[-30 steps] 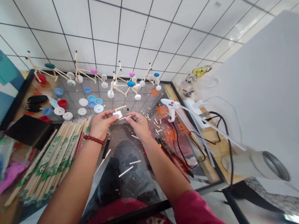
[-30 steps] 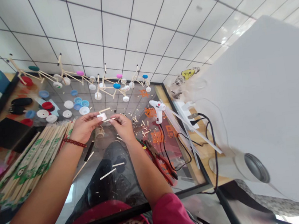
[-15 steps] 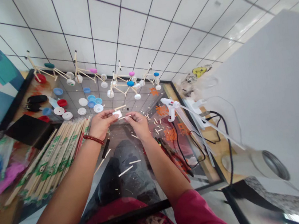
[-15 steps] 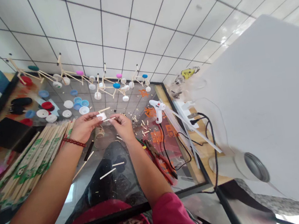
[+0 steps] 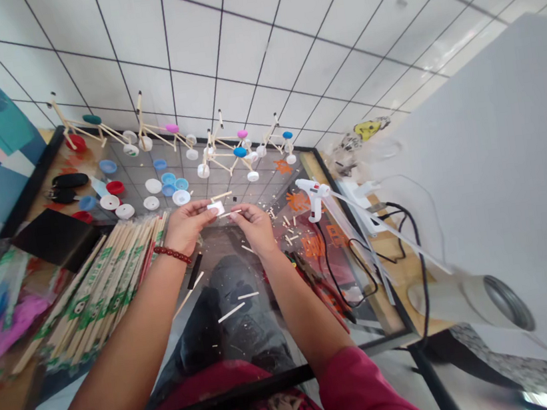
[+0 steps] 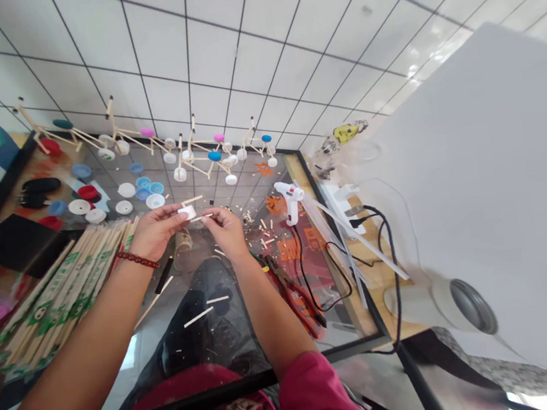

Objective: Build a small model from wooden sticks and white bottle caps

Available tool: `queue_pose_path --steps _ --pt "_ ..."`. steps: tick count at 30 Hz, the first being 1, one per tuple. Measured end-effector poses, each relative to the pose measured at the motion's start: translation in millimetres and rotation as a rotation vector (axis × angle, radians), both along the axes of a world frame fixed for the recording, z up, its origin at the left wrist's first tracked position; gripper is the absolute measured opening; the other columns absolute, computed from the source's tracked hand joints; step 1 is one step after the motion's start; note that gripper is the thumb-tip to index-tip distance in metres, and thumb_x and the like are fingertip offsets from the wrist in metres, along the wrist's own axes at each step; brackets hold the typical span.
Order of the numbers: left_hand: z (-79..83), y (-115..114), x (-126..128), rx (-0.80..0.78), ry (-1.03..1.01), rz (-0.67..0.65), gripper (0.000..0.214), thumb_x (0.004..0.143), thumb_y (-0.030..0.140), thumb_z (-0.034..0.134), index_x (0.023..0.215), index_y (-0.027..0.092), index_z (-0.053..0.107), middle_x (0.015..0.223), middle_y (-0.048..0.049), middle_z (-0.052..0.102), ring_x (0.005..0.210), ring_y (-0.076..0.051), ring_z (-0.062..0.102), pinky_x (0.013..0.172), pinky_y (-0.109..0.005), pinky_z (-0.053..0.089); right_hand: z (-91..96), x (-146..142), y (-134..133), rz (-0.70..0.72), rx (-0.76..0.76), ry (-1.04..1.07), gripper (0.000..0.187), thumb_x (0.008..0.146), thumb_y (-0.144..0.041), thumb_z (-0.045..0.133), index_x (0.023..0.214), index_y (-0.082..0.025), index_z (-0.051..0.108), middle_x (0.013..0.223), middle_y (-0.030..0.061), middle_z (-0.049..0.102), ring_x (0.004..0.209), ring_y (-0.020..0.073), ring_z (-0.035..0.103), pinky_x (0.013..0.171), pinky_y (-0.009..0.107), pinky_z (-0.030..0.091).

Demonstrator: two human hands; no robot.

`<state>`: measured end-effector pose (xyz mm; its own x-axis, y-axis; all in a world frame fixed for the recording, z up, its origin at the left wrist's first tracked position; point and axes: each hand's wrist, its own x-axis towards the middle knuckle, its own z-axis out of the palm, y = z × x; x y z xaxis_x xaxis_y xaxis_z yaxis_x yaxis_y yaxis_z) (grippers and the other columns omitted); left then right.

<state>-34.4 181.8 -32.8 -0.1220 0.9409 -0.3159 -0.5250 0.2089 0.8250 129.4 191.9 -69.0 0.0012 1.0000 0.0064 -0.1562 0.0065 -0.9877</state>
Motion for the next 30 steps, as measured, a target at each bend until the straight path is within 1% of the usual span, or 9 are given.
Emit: queue_pose_path --steps 6,17,30 --pt "-0.7 -0.1 -0.1 0.011 0.012 -0.003 0.049 0.036 0.023 0.102 0.077 0.014 0.077 0.072 -0.0010 0.074 0.071 -0.014 0.068 0.076 -0.030 0.055 -1.4 0.4 0.4 -0.004 0.001 -0.010 0.024 0.069 -0.037 0.084 0.085 -0.023 0.074 0.075 -0.0029 0.074 0.070 0.0154 0.069 0.074 0.029 0.055" --pt "0.1 0.8 -0.2 0.002 0.009 0.001 0.050 0.034 0.024 0.103 0.076 0.014 0.077 0.070 -0.0007 0.074 0.067 -0.014 0.068 0.074 -0.030 0.056 -0.5 -0.4 -0.1 -0.003 0.008 0.022 0.021 0.068 -0.033 0.083 0.084 -0.022 0.075 0.074 -0.0033 0.075 0.069 0.0142 0.068 0.072 0.027 0.054" --pt "0.0 -0.1 0.0 -0.001 0.014 -0.010 0.051 0.035 0.024 0.103 0.078 0.014 0.077 0.072 -0.0015 0.074 0.071 -0.015 0.068 0.077 -0.031 0.056 0.1 -0.2 -0.1 -0.008 0.014 0.002 0.023 0.068 -0.036 0.085 0.084 -0.023 0.074 0.075 -0.0031 0.075 0.070 0.0153 0.069 0.074 0.028 0.056"
